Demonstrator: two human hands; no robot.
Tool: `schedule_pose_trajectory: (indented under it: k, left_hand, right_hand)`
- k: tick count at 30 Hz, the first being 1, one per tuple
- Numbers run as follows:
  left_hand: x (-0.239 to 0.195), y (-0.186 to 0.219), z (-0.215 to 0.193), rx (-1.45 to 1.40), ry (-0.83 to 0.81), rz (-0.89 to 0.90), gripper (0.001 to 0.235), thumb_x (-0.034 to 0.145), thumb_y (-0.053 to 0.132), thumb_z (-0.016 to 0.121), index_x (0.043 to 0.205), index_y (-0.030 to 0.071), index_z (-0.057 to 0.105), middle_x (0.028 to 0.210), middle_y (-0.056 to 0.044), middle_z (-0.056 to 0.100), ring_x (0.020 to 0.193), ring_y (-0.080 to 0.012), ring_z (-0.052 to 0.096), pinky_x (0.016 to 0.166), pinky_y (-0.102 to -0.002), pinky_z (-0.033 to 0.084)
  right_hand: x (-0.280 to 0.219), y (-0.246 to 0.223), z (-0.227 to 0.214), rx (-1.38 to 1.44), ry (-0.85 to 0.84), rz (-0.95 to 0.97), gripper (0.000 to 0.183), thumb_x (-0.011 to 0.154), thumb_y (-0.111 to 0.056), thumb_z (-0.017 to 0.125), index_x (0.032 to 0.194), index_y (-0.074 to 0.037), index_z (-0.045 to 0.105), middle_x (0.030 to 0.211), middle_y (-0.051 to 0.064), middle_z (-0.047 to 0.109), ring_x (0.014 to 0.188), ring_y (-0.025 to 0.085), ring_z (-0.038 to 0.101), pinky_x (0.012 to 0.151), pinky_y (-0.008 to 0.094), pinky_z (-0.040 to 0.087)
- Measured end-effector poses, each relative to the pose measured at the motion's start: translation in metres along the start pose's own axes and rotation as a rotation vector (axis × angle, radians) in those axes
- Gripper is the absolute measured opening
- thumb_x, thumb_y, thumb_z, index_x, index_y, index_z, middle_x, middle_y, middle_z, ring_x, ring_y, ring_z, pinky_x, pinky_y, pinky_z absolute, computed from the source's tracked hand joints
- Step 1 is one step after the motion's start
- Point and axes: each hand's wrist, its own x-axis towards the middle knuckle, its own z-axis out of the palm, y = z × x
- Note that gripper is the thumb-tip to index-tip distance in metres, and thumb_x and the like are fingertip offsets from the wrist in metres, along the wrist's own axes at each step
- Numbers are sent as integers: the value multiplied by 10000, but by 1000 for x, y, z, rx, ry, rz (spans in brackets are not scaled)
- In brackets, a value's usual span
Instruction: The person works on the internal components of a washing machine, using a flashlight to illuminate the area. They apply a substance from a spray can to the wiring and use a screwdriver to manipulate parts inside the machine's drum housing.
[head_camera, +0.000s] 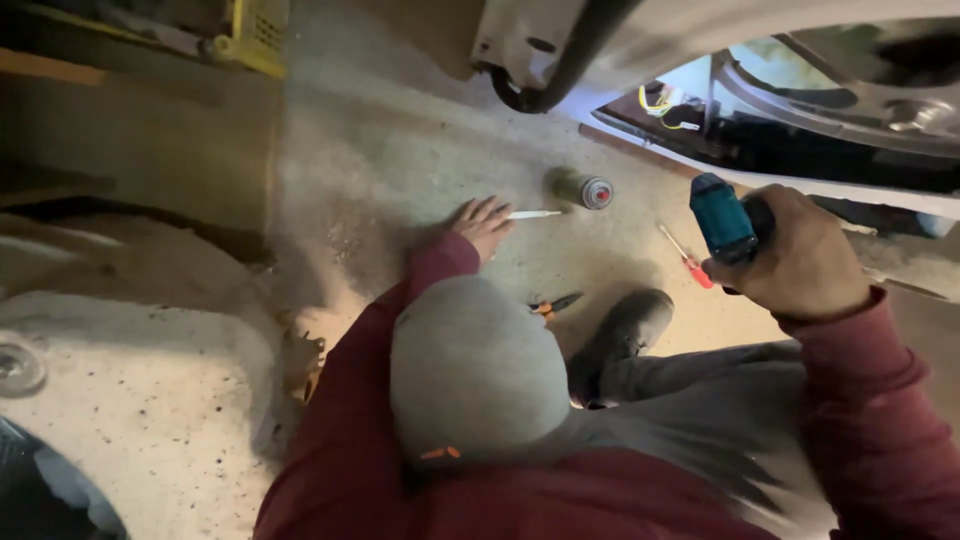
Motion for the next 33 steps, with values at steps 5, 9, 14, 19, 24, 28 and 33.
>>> schedule_pose_trajectory:
  k: [5,9,14,19,24,28,33]
  left_hand:
    - [-3,18,21,-15,96,-63,408,968,193,534,1366,161,613,1593,-81,411,1508,-352,307,1196,-560,298]
    - [-7,18,47,-106,143,-137,325,996,214,513,1292,149,632,1581,-93,419,1491,-347,346,1173,-547,328]
    - [-22,13,41,-2,135,-39,423,936,187,525,1341,93,604,1571,-109,411,1463,-360,360,1153,-526,337]
    - [-17,3,28,-45,208,-64,469,908,154,583,1375,110,596,1602,-95,407,1475,-338,381,1170,-509,356]
    - [0,-64,-16,-152,181,-456,516,843,152,687,1354,148,611,1475,-127,512,1320,-358,509,1064,-512,455]
    - [-37,-66,-51,-238,146,-550,497,851,172,689,1341,137,615,1434,-137,534,1285,-361,527,1043,-509,463]
    - [-93,50,-74,-559,174,-714,470,864,206,694,1319,118,622,1365,-155,571,1226,-365,556,1008,-505,477]
  right_hand:
    - [-11,-8,-7,2,-7,40,639,623,-276,942,1104,12,636,993,233,688,883,418,691,776,465,555]
    - [-16,4,-14,-42,-75,65,638,617,-272,916,1122,0,637,998,221,703,842,388,712,756,454,577]
    - [-22,3,-23,-107,-81,69,567,657,-290,912,1109,-51,667,979,207,710,860,399,702,746,475,560]
    - [-17,1,-31,-63,-136,-15,579,581,-246,916,1068,-47,673,991,208,702,884,418,682,761,482,544]
    - [17,11,-38,38,-495,0,700,519,-232,937,1133,-64,646,920,128,743,833,275,750,771,397,580]
    - [50,-8,-54,62,-722,-164,704,497,-261,977,1119,-125,677,911,71,752,842,212,705,742,366,597]
    - [55,-66,-107,42,-1256,-61,660,576,-204,950,1139,-152,611,889,40,655,803,198,651,713,360,610]
